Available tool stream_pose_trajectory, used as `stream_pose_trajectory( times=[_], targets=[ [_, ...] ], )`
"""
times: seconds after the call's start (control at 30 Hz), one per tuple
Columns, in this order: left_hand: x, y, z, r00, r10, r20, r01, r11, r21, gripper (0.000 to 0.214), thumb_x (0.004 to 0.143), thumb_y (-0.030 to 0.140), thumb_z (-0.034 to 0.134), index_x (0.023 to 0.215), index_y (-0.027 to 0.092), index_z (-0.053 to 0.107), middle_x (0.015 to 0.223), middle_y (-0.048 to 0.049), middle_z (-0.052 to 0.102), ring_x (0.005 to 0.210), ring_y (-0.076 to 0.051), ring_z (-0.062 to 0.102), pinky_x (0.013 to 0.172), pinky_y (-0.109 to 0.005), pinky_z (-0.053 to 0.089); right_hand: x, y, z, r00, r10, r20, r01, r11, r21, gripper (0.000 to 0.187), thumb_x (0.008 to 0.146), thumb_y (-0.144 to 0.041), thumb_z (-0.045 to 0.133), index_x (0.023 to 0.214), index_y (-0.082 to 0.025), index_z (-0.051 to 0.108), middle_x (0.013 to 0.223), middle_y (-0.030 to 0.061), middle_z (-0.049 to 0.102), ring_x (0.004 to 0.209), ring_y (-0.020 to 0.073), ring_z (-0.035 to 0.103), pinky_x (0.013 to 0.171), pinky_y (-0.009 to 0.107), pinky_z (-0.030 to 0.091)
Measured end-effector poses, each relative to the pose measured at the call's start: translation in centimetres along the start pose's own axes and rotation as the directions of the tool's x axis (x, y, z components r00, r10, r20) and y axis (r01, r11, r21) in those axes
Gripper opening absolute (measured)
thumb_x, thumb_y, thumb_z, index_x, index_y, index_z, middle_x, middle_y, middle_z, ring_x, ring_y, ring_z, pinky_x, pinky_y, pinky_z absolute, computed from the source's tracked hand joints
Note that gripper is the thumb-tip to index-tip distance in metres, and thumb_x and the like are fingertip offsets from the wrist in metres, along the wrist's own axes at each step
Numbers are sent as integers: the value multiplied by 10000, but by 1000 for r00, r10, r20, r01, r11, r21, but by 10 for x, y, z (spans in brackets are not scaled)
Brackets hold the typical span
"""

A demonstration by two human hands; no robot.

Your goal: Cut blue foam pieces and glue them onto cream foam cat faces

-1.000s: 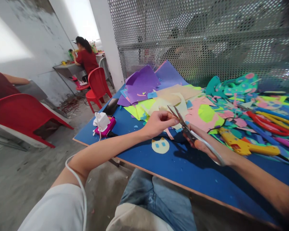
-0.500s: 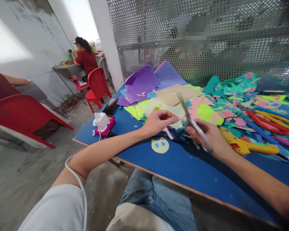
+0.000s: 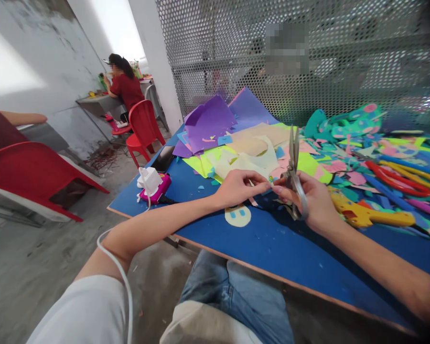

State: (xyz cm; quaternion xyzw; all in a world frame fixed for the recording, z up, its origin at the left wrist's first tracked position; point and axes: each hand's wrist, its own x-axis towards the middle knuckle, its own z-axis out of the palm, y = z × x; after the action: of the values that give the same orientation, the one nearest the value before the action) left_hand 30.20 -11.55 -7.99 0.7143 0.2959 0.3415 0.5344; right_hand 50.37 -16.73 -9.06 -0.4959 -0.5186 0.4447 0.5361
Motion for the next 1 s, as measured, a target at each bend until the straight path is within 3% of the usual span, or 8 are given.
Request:
stream_pose_trajectory(
  times=[0.17, 0.43, 0.7, 1.0],
  targets=[
    [3, -5, -2, 999, 21, 25, -21, 1000, 5, 420, 845, 543, 751, 931, 131, 747, 808, -64, 755, 538, -155, 712, 505, -218, 451, 0, -5, 4, 1000, -13, -21, 13, 999, 39, 552, 512, -376, 1009, 872, -228, 617, 804, -4, 703, 672, 132, 603, 596, 249, 487],
    [4, -6, -6, 997, 75, 5, -75, 991, 111, 314, 908, 451, 683, 1000, 153, 721, 881, -49, 751, 567, -120, 704, 519, -201, 407, 2, 0, 0, 994, -28, -108, 33, 998, 49, 492, 546, -312, 995, 866, -231, 630, 803, -9, 725, 714, 136, 632, 676, 259, 538],
    [2, -1, -5, 993, 119, 15, -120, 984, 129, 350, 908, 480, 690, 977, 140, 733, 884, -57, 768, 552, -115, 696, 514, -216, 397, 0, -5, 3, 999, 8, -45, -4, 996, 89, 542, 483, -266, 1015, 844, -229, 613, 724, -27, 722, 687, 143, 667, 672, 254, 555],
    [2, -1, -4, 997, 76, 26, -80, 983, 168, 277, 915, 395, 668, 959, 127, 722, 794, -18, 746, 563, -121, 727, 513, -188, 397, 5, 6, 3, 999, -10, -43, 16, 991, 133, 595, 383, -296, 1031, 801, -221, 614, 650, -65, 695, 640, 126, 693, 639, 209, 575]
  ],
)
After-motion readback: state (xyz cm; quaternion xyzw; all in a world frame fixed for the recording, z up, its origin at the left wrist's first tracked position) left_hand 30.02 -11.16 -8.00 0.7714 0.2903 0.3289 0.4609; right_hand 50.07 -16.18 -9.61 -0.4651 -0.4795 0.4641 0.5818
